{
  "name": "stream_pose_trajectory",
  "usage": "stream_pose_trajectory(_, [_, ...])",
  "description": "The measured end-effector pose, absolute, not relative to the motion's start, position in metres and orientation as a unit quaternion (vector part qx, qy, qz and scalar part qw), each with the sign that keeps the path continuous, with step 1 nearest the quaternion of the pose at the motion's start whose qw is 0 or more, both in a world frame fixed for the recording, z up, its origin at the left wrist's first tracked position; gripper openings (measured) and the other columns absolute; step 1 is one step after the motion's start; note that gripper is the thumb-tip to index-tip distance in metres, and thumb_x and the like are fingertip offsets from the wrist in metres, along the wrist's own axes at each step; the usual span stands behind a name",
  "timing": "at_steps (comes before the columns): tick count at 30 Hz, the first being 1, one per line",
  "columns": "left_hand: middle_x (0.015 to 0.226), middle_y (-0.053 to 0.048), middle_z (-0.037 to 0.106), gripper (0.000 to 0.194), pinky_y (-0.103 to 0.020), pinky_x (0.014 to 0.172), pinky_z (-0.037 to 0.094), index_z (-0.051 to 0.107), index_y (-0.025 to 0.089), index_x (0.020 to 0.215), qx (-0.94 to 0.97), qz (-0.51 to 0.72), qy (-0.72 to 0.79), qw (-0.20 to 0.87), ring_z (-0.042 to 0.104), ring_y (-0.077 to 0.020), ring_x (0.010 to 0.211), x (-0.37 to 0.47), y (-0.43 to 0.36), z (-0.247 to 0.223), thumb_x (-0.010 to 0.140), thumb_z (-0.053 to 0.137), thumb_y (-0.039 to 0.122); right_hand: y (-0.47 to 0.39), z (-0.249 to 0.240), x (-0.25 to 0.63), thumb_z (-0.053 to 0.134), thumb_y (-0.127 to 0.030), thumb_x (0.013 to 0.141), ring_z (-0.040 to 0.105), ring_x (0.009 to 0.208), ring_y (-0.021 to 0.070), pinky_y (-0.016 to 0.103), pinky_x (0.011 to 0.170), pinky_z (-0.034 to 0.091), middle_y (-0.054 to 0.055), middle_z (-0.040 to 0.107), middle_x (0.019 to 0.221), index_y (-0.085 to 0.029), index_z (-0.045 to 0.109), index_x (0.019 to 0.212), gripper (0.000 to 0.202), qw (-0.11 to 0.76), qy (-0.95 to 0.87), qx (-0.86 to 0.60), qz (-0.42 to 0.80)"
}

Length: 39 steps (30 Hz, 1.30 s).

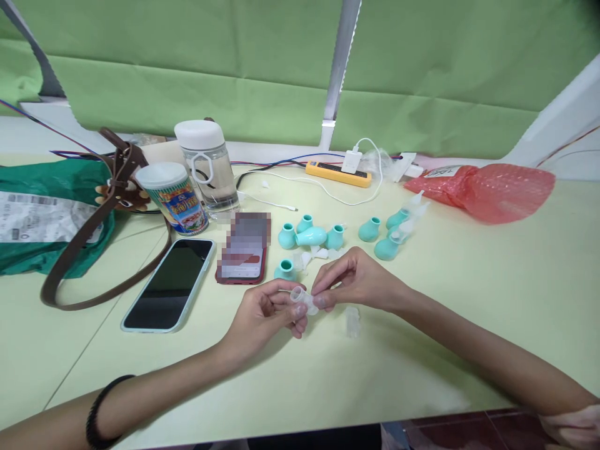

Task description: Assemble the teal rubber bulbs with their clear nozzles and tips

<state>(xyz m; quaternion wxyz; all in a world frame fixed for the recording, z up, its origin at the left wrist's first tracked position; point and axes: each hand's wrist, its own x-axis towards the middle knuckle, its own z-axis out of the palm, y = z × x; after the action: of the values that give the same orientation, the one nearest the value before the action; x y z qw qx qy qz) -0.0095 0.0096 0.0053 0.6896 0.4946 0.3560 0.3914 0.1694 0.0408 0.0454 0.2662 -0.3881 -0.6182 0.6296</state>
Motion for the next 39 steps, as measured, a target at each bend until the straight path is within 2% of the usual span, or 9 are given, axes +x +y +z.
stream_pose_trajectory(10, [0.053, 0.0, 0.062, 0.015, -0.024, 0.048, 0.048, 0.053, 0.011, 0.081, 0.474, 0.394, 0.369, 0.696, 0.056, -0.0109, 0.046, -0.01, 0.009, 0.003, 0.07, 0.061, 0.019, 0.04, 0.042, 0.168, 0.069, -0.008, 0.053, 0.056, 0.056, 0.0104, 0.023, 0.052, 0.048, 0.003, 0.061, 0.068, -0.013, 0.069, 0.069, 0.016, 0.277, -0.645, -0.391, 0.596])
stream_pose_trajectory(24, [0.055, 0.0, 0.062, 0.014, -0.025, 0.049, 0.049, 0.054, 0.012, 0.083, 0.46, 0.388, 0.354, 0.715, 0.058, -0.0115, 0.049, -0.01, 0.008, 0.003, 0.072, 0.06, 0.019, 0.044, 0.025, 0.164, 0.068, -0.016, 0.06, 0.049, 0.054, 0.0051, 0.016, 0.047, 0.041, 0.001, 0.058, 0.063, -0.011, 0.065, 0.066, 0.008, 0.279, -0.562, -0.344, 0.699])
stream_pose_trajectory(30, [0.057, -0.001, 0.063, 0.012, -0.025, 0.051, 0.049, 0.053, 0.013, 0.084, 0.444, 0.397, 0.333, 0.732, 0.058, -0.0114, 0.05, -0.012, 0.009, 0.001, 0.075, 0.058, 0.019, 0.039, 0.025, 0.159, 0.071, -0.022, 0.058, 0.052, 0.058, 0.0068, 0.018, 0.052, 0.045, -0.002, 0.055, 0.066, -0.013, 0.056, 0.071, 0.022, 0.313, -0.534, -0.366, 0.695])
stream_pose_trajectory(34, [0.058, -0.002, 0.063, 0.011, -0.024, 0.052, 0.048, 0.053, 0.013, 0.083, 0.44, 0.4, 0.337, 0.731, 0.059, -0.0125, 0.052, -0.012, 0.009, 0.003, 0.075, 0.057, 0.02, 0.035, 0.028, 0.157, 0.066, -0.038, 0.061, 0.056, 0.058, 0.0104, 0.024, 0.056, 0.048, 0.003, 0.058, 0.064, -0.01, 0.058, 0.071, 0.031, 0.257, -0.536, -0.396, 0.7])
stream_pose_trajectory(37, [0.051, 0.0, 0.061, 0.01, -0.021, 0.047, 0.044, 0.054, 0.013, 0.08, 0.436, 0.396, 0.34, 0.733, 0.055, -0.0099, 0.045, -0.012, 0.008, 0.003, 0.075, 0.057, 0.022, 0.034, 0.027, 0.156, 0.058, -0.046, 0.067, 0.055, 0.05, 0.0105, 0.025, 0.051, 0.048, 0.005, 0.058, 0.058, -0.007, 0.059, 0.068, 0.039, 0.195, -0.513, -0.37, 0.75])
stream_pose_trajectory(39, [0.046, 0.002, 0.058, 0.011, -0.018, 0.043, 0.04, 0.055, 0.014, 0.078, 0.434, 0.395, 0.348, 0.731, 0.05, -0.0073, 0.039, -0.012, 0.008, 0.003, 0.075, 0.058, 0.023, 0.033, 0.024, 0.156, 0.057, -0.047, 0.068, 0.054, 0.049, 0.0105, 0.024, 0.047, 0.048, 0.005, 0.057, 0.056, -0.007, 0.059, 0.068, 0.04, 0.191, -0.491, -0.345, 0.777])
